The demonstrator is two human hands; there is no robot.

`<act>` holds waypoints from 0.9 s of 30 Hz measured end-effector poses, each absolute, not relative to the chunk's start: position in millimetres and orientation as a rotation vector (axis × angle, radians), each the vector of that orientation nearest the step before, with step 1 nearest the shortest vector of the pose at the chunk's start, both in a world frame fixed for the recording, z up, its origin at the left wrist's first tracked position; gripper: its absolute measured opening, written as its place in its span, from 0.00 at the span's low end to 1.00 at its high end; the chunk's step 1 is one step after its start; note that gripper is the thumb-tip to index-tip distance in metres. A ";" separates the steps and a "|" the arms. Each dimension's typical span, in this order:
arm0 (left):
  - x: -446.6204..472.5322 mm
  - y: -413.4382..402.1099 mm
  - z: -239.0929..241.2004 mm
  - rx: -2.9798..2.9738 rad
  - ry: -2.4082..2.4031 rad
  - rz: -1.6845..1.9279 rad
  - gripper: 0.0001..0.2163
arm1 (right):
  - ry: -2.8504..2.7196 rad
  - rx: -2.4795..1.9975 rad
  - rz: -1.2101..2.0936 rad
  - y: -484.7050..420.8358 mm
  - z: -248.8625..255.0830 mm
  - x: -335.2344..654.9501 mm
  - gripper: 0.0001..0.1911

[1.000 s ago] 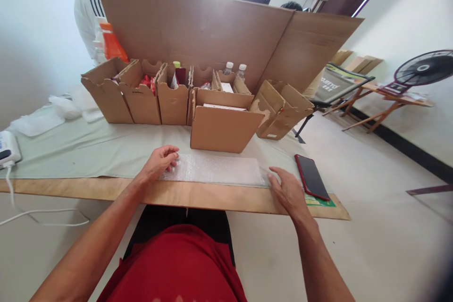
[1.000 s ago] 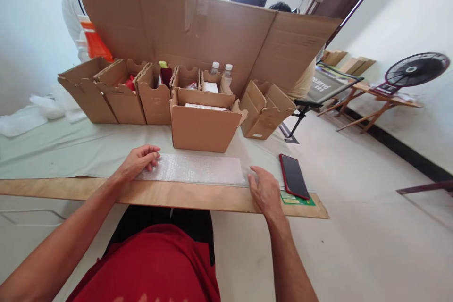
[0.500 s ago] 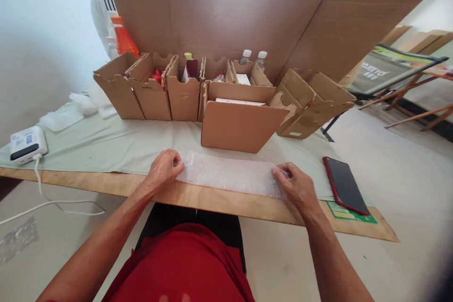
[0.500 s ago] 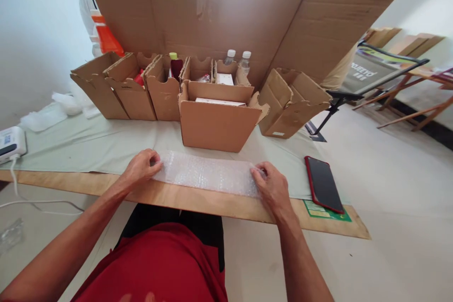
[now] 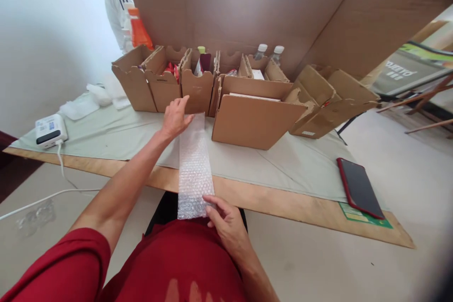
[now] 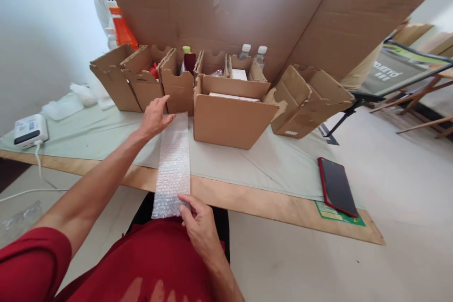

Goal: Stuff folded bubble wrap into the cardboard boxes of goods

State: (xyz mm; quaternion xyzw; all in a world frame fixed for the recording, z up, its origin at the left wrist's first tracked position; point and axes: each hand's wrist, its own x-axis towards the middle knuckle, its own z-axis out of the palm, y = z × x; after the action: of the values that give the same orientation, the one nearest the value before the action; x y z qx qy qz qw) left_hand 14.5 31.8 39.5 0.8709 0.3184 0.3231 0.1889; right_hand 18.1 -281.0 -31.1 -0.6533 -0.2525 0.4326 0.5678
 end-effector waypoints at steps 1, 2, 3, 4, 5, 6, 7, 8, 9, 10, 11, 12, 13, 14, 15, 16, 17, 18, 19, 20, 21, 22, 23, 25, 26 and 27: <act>6.6 23.8 31.9 2.437 0.850 0.940 0.25 | -0.588 -1.537 1.014 -281.0 -34.1 17.0 0.22; -6.6 13.8 23.4 2.425 0.803 0.961 0.24 | -0.574 -1.533 1.020 -282.2 -36.6 17.1 0.21; -24.7 2.1 14.7 2.415 0.748 0.967 0.20 | -0.557 -1.524 1.040 -284.1 -38.8 18.1 0.22; -46.5 -11.1 6.4 2.408 0.691 0.954 0.16 | -0.541 -1.508 1.065 -286.1 -40.8 19.7 0.22; -70.4 -25.4 -0.9 2.400 0.644 0.936 0.14 | -0.528 -1.486 1.094 -287.7 -42.7 21.6 0.23; -94.7 -40.3 -6.8 2.392 0.607 0.922 0.15 | -0.517 -1.459 1.119 -288.4 -44.2 23.5 0.24; -117.8 -55.3 -11.0 2.387 0.578 0.899 0.17 | -0.509 -1.425 1.141 -288.1 -45.1 25.3 0.24; -138.0 -69.8 -13.4 2.385 0.545 0.868 0.18 | -0.501 -1.383 1.165 -286.5 -45.1 26.8 0.25; -154.2 -83.2 -14.3 2.354 0.503 0.827 0.21 | -0.487 -1.337 1.191 -283.7 -43.9 28.0 0.25; -165.8 -94.7 -14.1 2.310 0.463 0.776 0.26 | -0.467 -1.291 1.217 -279.7 -41.3 28.8 0.25; -172.6 -104.0 -13.2 2.272 0.426 0.731 0.31 | -0.443 -1.250 1.240 -274.9 -37.5 29.3 0.25; -174.8 -110.7 -12.0 2.238 0.401 0.699 0.34 | -0.419 -1.215 1.251 -269.5 -32.6 29.5 0.26; -173.1 -114.8 -10.8 2.210 0.408 0.688 0.36 | -0.399 -1.186 1.250 -263.9 -27.0 29.4 0.26; -168.4 -116.3 -9.9 2.190 0.449 0.698 0.34 | -0.387 -1.163 1.242 -258.6 -21.0 29.3 0.26; -161.6 -115.7 -9.5 2.166 0.511 0.725 0.29 | -0.385 -1.145 1.228 -253.9 -15.2 29.0 0.27; -153.7 -113.3 -9.5 2.135 0.590 0.759 0.23 | -0.392 -1.131 1.207 -250.3 -9.9 28.8 0.28; -145.5 -109.6 -9.9 2.101 0.672 0.788 0.17 | -0.404 -1.123 1.175 -248.0 -5.6 28.6 0.29; -137.7 -105.0 -10.8 2.069 0.744 0.807 0.14 | -0.421 -1.125 1.125 -247.1 -2.6 28.5 0.31; -130.7 -100.0 -12.1 2.045 0.795 0.814 0.12 | -0.445 -1.140 1.055 -247.4 -1.1 28.5 0.33; -124.8 -95.1 -13.8 2.029 0.830 0.813 0.12 | -0.478 -1.174 0.965 -248.8 -1.1 28.5 0.33; -120.0 -90.4 -15.8 2.016 0.862 0.806 0.13 | -0.528 -1.227 0.858 -250.9 -2.4 28.4 0.32; -116.3 -86.3 -17.9 2.008 0.889 0.796 0.14 | -0.600 -1.300 0.738 -253.3 -4.8 28.3 0.29; -113.3 -83.0 -20.0 2.005 0.912 0.785 0.15 | -0.701 -1.387 0.608 -255.4 -7.8 28.2 0.25; -108.9 -78.9 -23.5 2.012 0.951 0.765 0.16 | -0.971 -1.553 0.316 -257.1 -14.6 28.0 0.18; -107.0 -78.0 -24.6 2.022 0.964 0.756 0.17 | -1.116 -1.613 0.166 -256.1 -17.7 28.1 0.17; -105.1 -77.5 -25.4 2.037 0.972 0.748 0.17 | -1.250 -1.655 0.026 -253.9 -20.4 28.3 0.17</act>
State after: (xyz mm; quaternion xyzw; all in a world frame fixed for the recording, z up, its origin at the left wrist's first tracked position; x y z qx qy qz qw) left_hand -105.1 -77.5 -25.4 0.7949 0.3793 0.2918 0.3729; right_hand 28.3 -253.9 -20.4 -0.6870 -0.5187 0.0108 0.5088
